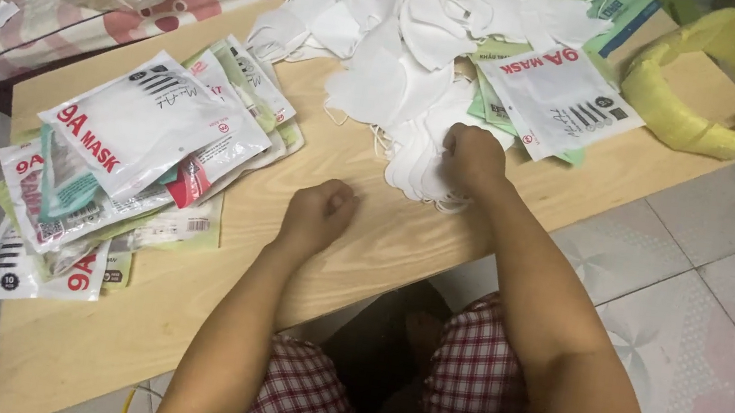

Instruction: Manually sorting and packing individual face masks into plastic packaging bags on a low table.

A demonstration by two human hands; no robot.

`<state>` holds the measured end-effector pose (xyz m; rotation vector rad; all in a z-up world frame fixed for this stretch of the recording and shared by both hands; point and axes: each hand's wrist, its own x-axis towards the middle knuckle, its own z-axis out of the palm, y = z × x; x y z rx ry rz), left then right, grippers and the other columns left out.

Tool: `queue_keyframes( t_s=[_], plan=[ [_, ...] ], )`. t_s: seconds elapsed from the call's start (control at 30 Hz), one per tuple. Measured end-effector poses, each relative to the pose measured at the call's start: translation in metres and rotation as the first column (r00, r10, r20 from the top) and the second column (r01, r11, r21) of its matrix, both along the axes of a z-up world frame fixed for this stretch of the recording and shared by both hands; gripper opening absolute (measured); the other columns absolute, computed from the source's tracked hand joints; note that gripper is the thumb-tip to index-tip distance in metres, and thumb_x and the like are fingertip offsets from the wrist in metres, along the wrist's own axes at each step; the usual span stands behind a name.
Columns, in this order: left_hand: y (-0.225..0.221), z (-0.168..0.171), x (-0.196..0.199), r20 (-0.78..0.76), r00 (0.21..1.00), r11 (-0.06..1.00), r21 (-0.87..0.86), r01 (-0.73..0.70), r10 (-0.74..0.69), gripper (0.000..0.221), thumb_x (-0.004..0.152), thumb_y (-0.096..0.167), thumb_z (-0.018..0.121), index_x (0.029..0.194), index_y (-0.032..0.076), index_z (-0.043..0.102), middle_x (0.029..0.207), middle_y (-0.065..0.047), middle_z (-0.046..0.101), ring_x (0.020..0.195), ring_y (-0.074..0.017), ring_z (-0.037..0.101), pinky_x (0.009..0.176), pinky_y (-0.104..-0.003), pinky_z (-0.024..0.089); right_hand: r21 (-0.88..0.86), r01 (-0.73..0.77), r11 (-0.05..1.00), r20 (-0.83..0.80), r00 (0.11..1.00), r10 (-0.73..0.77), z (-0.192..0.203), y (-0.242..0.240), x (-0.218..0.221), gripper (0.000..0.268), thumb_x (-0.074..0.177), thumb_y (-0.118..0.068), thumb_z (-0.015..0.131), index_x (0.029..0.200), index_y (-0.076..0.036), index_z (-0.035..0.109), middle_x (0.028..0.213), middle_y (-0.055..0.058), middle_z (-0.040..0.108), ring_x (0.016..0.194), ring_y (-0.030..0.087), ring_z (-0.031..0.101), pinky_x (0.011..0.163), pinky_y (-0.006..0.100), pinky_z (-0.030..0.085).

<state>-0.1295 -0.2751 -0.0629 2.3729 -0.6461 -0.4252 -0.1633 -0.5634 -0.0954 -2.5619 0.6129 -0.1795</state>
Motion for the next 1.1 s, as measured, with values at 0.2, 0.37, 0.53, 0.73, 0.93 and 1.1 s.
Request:
queue_keyframes(
  t_s=[0.2,0.37,0.53,0.73,0.93,1.1],
  plan=[
    [0.011,-0.006,0.004,-0.115,0.981,0.967,-0.183,-0.177,0.157,0.030,0.096,0.038,0.069,0.118,0.018,0.074,0.105,-0.017,0.075,0.103,-0.0316,0.072,0.088,-0.044,0.061,0.073,-0.132,0.989,0.099,0.987,0.124,0.028,0.018,-0.003,0.020,0.086,-0.005,0.069,0.105,-0.004,0.075,0.088,0.015,0.074,0.088,0.034,0.073,0.079,0.047,0.058],
    [0.012,0.015,-0.008,-0.482,0.871,0.821,-0.455,-0.345,0.099,0.067,0.094,0.051,0.067,0.139,0.002,0.056,0.131,-0.029,0.062,0.126,-0.0387,0.058,0.108,-0.048,0.049,0.240,-0.345,0.907,0.221,0.930,0.295,0.046,0.063,-0.015,0.013,0.088,-0.006,0.069,0.101,-0.005,0.074,0.091,0.018,0.075,0.092,0.039,0.073,0.083,0.051,0.058],
    [0.014,-0.014,0.004,-0.622,0.782,0.711,-0.570,-0.411,-0.047,0.064,0.100,0.042,0.064,0.146,0.001,0.050,0.133,-0.024,0.063,0.129,-0.0376,0.058,0.108,-0.050,0.049,0.316,-0.522,0.792,0.246,0.851,0.463,0.036,0.102,-0.016,0.013,0.091,-0.014,0.071,0.103,-0.011,0.073,0.095,0.016,0.075,0.096,0.037,0.073,0.086,0.049,0.058],
    [0.024,-0.033,0.019,-0.598,0.764,0.744,-0.391,-0.542,0.243,0.033,0.106,0.023,0.052,0.132,0.009,0.066,0.107,-0.013,0.075,0.107,-0.0225,0.071,0.098,-0.041,0.057,0.326,-0.490,0.809,0.238,0.870,0.431,0.036,0.078,-0.007,0.013,0.094,-0.010,0.068,0.106,-0.011,0.074,0.100,0.016,0.077,0.103,0.037,0.072,0.091,0.050,0.057],
    [0.033,0.014,0.005,-0.572,0.778,0.778,-0.351,-0.521,0.262,0.034,0.107,0.019,0.047,0.132,0.004,0.066,0.115,-0.018,0.073,0.119,-0.0280,0.066,0.107,-0.046,0.050,-0.096,-0.062,0.993,0.131,0.989,0.074,0.022,0.002,-0.002,0.036,0.093,-0.019,0.072,0.129,-0.020,0.070,0.130,0.004,0.067,0.129,0.027,0.055,0.104,0.044,0.050],
    [0.040,0.007,0.008,-0.480,0.841,0.845,-0.315,-0.431,0.250,0.029,0.105,0.021,0.052,0.123,0.012,0.072,0.104,-0.012,0.077,0.108,-0.0217,0.072,0.102,-0.043,0.053,-0.079,-0.007,0.997,-0.057,0.998,0.003,0.031,-0.010,-0.005,0.075,0.091,-0.026,0.074,0.159,-0.015,0.044,0.160,0.013,0.043,0.146,0.037,0.035,0.111,0.062,0.037]
  ],
)
